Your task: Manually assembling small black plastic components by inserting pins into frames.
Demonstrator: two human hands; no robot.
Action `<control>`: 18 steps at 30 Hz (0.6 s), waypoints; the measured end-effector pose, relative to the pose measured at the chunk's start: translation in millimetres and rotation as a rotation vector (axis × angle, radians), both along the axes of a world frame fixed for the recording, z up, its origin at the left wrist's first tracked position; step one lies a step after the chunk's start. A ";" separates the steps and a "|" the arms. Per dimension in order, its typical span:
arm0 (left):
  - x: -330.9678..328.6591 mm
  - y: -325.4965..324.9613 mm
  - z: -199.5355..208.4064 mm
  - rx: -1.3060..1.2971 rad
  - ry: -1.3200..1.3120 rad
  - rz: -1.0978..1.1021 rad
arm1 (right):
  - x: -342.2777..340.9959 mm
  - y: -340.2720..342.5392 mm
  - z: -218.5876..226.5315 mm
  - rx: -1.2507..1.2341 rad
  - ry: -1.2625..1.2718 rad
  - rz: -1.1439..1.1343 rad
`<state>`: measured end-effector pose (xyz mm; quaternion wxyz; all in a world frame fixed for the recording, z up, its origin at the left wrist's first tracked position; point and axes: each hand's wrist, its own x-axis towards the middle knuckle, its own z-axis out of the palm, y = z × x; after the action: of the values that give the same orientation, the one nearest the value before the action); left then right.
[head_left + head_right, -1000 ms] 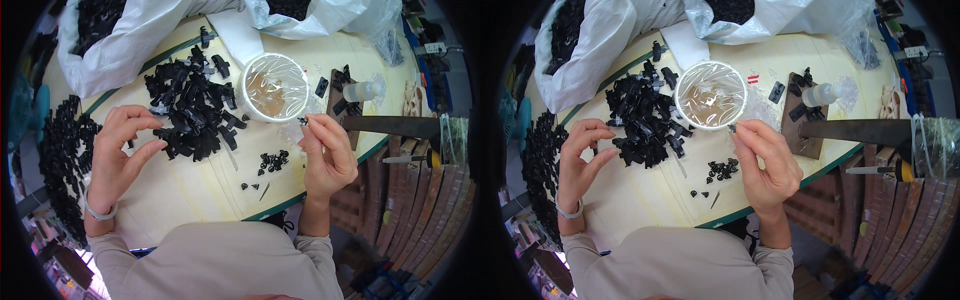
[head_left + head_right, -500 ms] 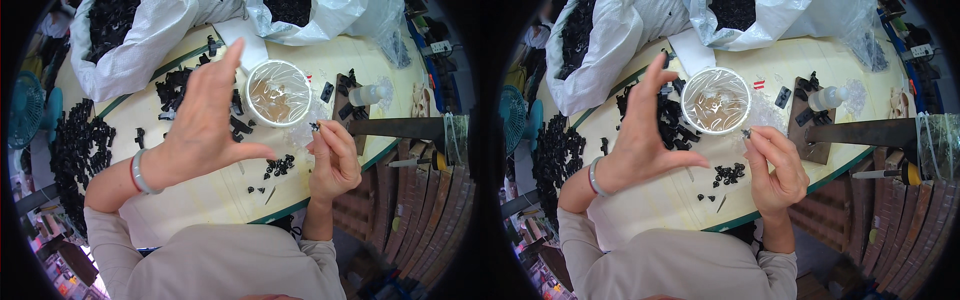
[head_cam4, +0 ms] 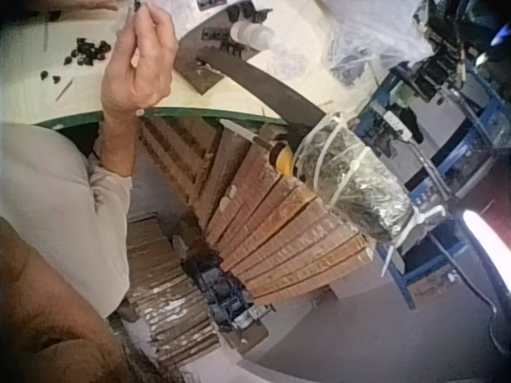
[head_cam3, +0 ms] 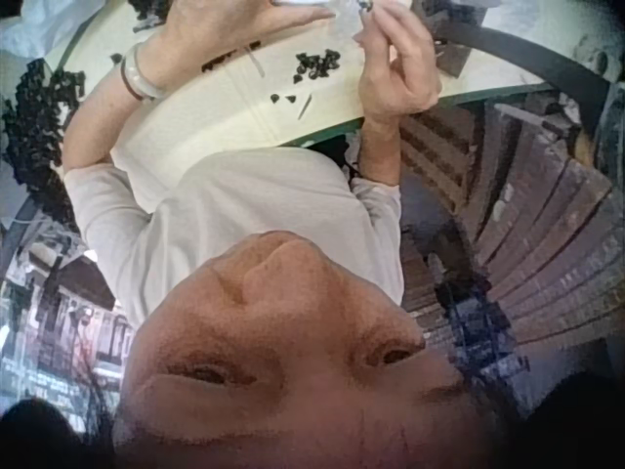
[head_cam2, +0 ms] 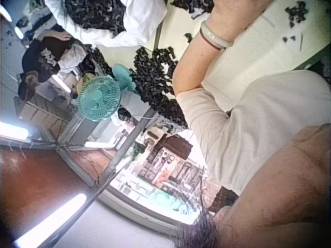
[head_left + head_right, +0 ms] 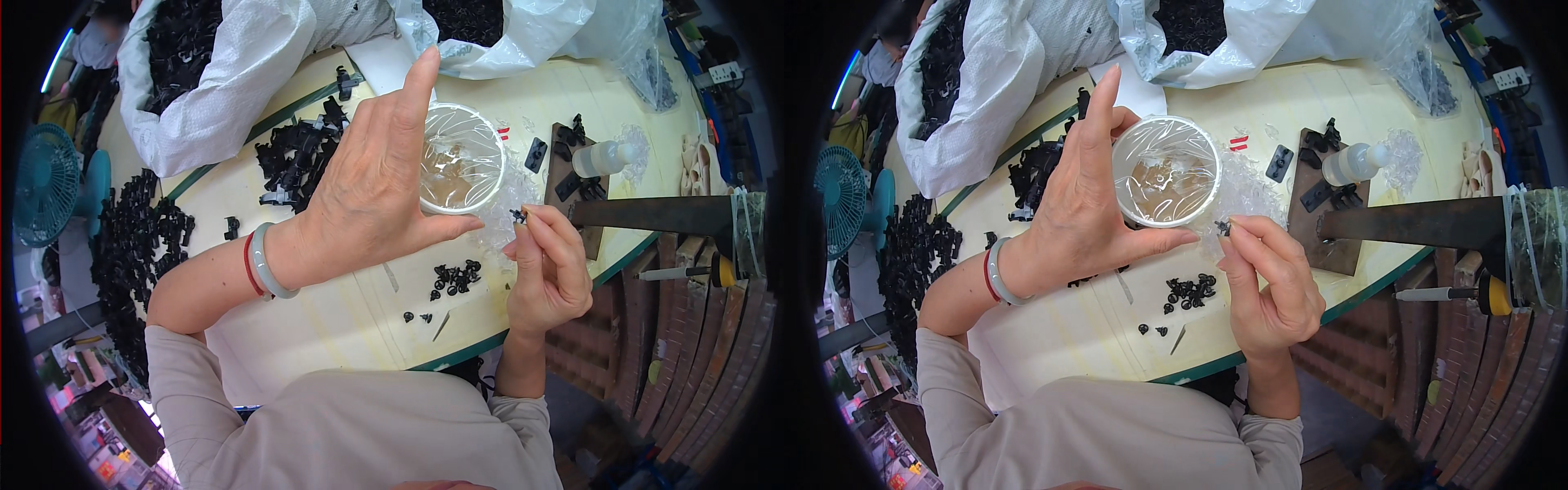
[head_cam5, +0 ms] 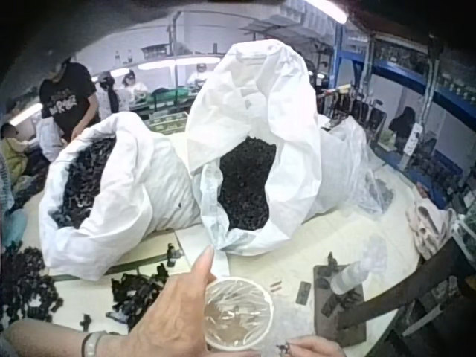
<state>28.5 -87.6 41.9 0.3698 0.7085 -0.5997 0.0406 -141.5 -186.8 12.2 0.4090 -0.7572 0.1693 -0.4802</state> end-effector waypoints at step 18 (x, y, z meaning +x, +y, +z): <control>18.0 -1.1 0.3 0.055 0.148 -0.265 | 0.4 -2.6 -2.3 -0.039 0.011 -0.009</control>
<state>46.5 -88.7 42.2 0.3957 0.6340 -0.6599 -0.0771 -141.1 -189.3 9.9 0.3913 -0.7669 0.1657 -0.4809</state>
